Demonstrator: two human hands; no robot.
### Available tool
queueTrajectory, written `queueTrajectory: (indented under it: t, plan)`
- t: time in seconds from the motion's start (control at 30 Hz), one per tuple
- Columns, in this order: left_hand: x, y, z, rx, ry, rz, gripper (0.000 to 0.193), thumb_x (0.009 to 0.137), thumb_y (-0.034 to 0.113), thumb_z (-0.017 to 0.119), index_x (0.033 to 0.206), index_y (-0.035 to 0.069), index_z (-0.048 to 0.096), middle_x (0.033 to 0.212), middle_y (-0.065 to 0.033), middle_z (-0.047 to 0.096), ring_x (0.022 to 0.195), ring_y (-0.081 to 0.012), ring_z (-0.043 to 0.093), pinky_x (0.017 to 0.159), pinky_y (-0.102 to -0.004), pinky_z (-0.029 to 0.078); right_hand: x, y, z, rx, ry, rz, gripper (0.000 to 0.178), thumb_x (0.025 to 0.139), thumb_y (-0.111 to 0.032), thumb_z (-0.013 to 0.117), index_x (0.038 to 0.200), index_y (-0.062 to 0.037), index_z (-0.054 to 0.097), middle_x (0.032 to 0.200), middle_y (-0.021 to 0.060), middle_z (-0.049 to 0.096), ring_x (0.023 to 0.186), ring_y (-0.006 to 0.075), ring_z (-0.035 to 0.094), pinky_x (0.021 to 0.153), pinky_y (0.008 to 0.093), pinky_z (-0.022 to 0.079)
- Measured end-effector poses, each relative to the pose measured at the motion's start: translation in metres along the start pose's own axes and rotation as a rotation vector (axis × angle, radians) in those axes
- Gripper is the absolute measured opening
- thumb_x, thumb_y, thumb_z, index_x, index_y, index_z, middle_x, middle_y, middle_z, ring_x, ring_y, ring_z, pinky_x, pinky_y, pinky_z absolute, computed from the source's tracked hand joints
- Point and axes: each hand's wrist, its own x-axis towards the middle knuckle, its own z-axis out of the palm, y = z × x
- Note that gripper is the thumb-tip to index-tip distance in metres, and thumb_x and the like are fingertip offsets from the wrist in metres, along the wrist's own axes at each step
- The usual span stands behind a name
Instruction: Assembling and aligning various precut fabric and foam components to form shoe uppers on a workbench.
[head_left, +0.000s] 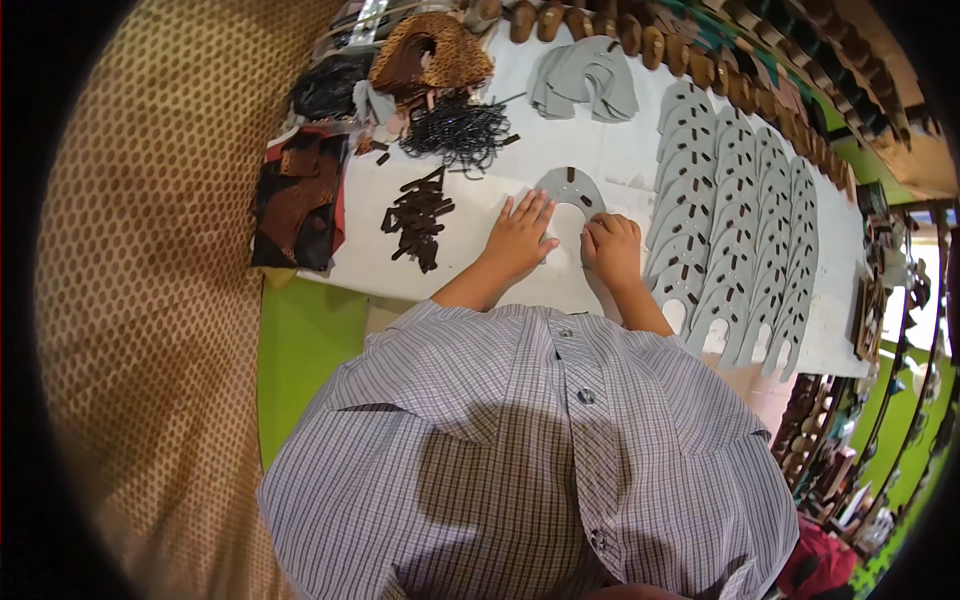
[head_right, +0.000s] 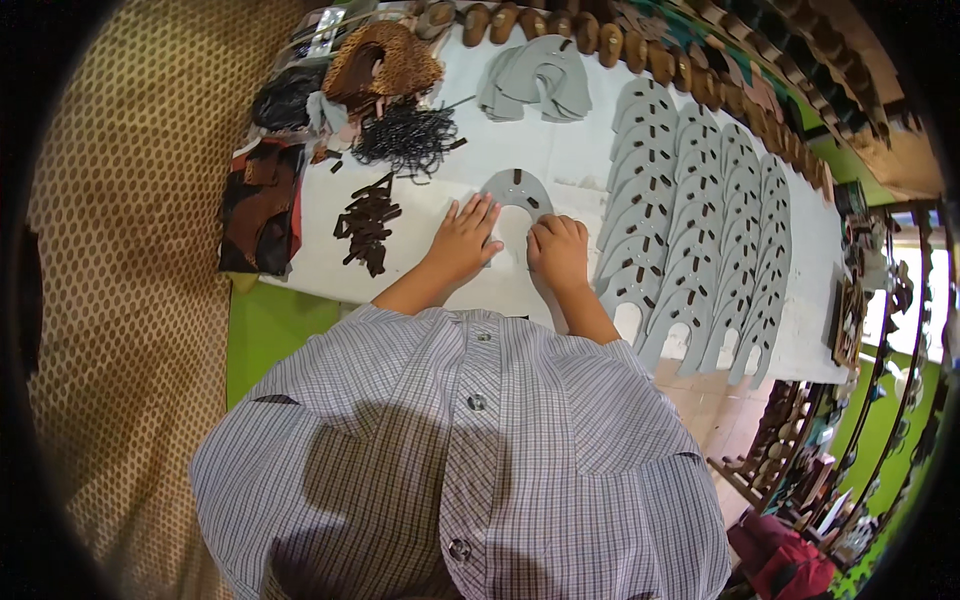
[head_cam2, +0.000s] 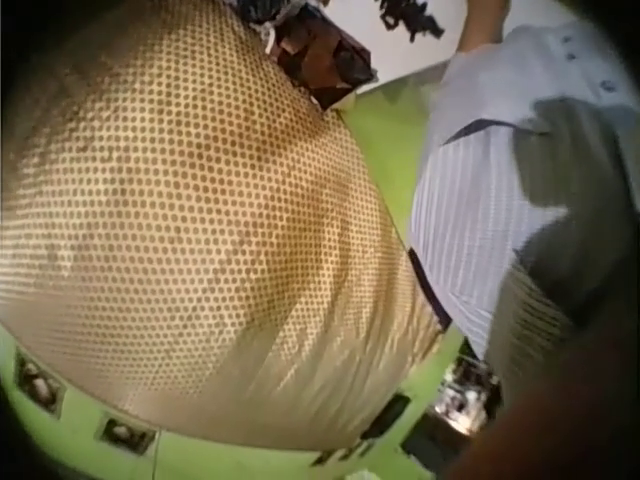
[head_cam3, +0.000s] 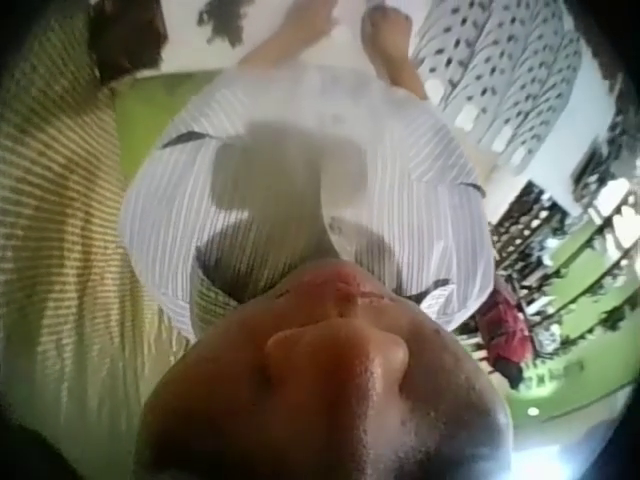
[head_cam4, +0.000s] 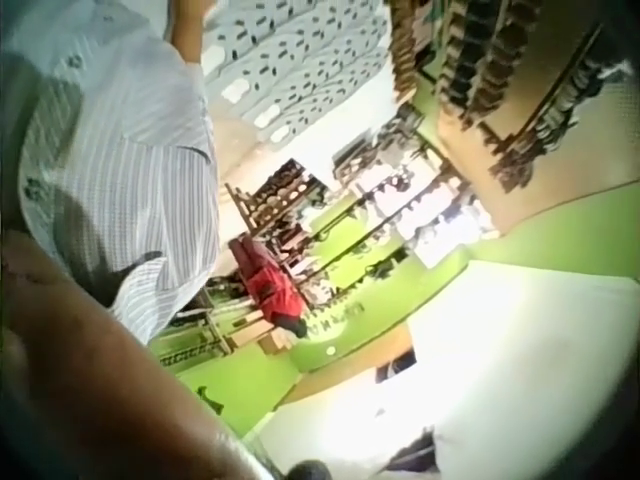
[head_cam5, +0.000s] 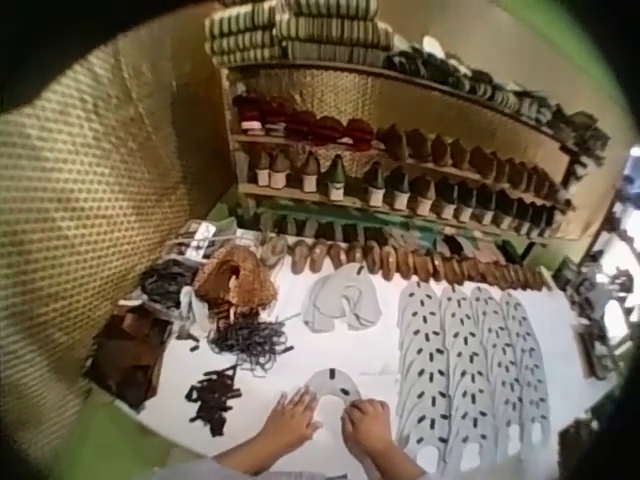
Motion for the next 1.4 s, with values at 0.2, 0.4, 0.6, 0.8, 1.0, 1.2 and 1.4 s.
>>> queueTrajectory:
  t: [0.2, 0.4, 0.6, 0.8, 1.0, 1.2, 1.4]
  plan:
    - [-0.037, -0.022, -0.022, -0.053, -0.018, -0.074, 0.058, 0.086, 0.036, 0.050, 0.133, 0.004, 0.037, 0.140, -0.0155, 0.032, 0.132, -0.0287, 0.028, 0.107, -0.0462, 0.019, 0.028, -0.033, 0.013, 0.092, 0.016, -0.134, 0.012, 0.075, -0.019, 0.061, 0.083, -0.0112, 0.066, 0.090, 0.0021, 0.061, 0.092, 0.0205, 0.055, 0.085, 0.0377, 0.037]
    - [-0.075, -0.047, -0.057, -0.119, 0.213, -0.148, 0.037, 0.084, 0.024, 0.054, 0.114, 0.003, 0.054, 0.124, -0.0145, 0.050, 0.120, -0.0324, 0.042, 0.102, -0.0474, 0.029, 0.065, -0.085, 0.047, 0.165, -0.132, -0.280, 0.020, 0.075, -0.016, 0.061, 0.094, -0.0127, 0.066, 0.092, 0.0034, 0.061, 0.091, 0.0234, 0.055, 0.083, 0.0373, 0.039]
    - [-0.106, -0.067, -0.074, -0.102, 0.503, -0.313, 0.025, 0.078, 0.014, 0.058, 0.101, 0.006, 0.063, 0.113, -0.0119, 0.056, 0.107, -0.0330, 0.050, 0.095, -0.0448, 0.036, 0.090, -0.134, 0.085, 0.170, -0.122, -0.450, 0.012, 0.076, -0.022, 0.060, 0.086, -0.0178, 0.067, 0.086, 0.0013, 0.058, 0.089, 0.0206, 0.053, 0.082, 0.0371, 0.038]
    - [-0.116, -0.077, -0.079, -0.169, 0.570, -0.294, 0.019, 0.077, 0.011, 0.057, 0.093, 0.004, 0.065, 0.110, -0.0164, 0.056, 0.103, -0.0350, 0.051, 0.092, -0.0429, 0.039, 0.101, -0.143, 0.101, 0.035, 0.017, -0.569, 0.010, 0.074, -0.021, 0.061, 0.079, -0.0133, 0.066, 0.086, 0.0024, 0.058, 0.090, 0.0209, 0.053, 0.082, 0.0373, 0.038]
    - [-0.088, -0.079, -0.072, -0.219, 0.623, -0.361, 0.022, 0.080, 0.016, 0.059, 0.099, 0.005, 0.066, 0.121, -0.0156, 0.052, 0.104, -0.0334, 0.052, 0.090, -0.0407, 0.041, 0.089, -0.137, 0.085, 0.458, -0.083, -0.065, 0.015, 0.072, -0.020, 0.066, 0.076, -0.0058, 0.065, 0.085, 0.0105, 0.059, 0.084, 0.0283, 0.056, 0.075, 0.0369, 0.044]
    - [-0.029, -0.071, -0.060, -0.668, 0.387, -0.330, 0.020, 0.078, 0.021, 0.064, 0.089, 0.005, 0.069, 0.124, -0.0171, 0.051, 0.111, -0.0310, 0.051, 0.091, -0.0344, 0.041, 0.064, -0.100, 0.064, 0.766, -0.113, 0.298, 0.021, 0.078, -0.023, 0.067, 0.082, -0.0022, 0.064, 0.086, 0.0101, 0.059, 0.085, 0.0209, 0.057, 0.076, 0.0297, 0.044]
    - [0.015, -0.059, -0.034, -0.673, 0.200, -0.224, 0.019, 0.076, 0.024, 0.066, 0.083, 0.007, 0.069, 0.124, -0.0161, 0.051, 0.111, -0.0297, 0.050, 0.095, -0.0355, 0.037, 0.043, -0.060, 0.052, 0.731, 0.033, 0.352, 0.016, 0.075, -0.018, 0.065, 0.084, -0.0053, 0.067, 0.087, 0.0126, 0.060, 0.077, 0.0258, 0.059, 0.070, 0.0352, 0.048]
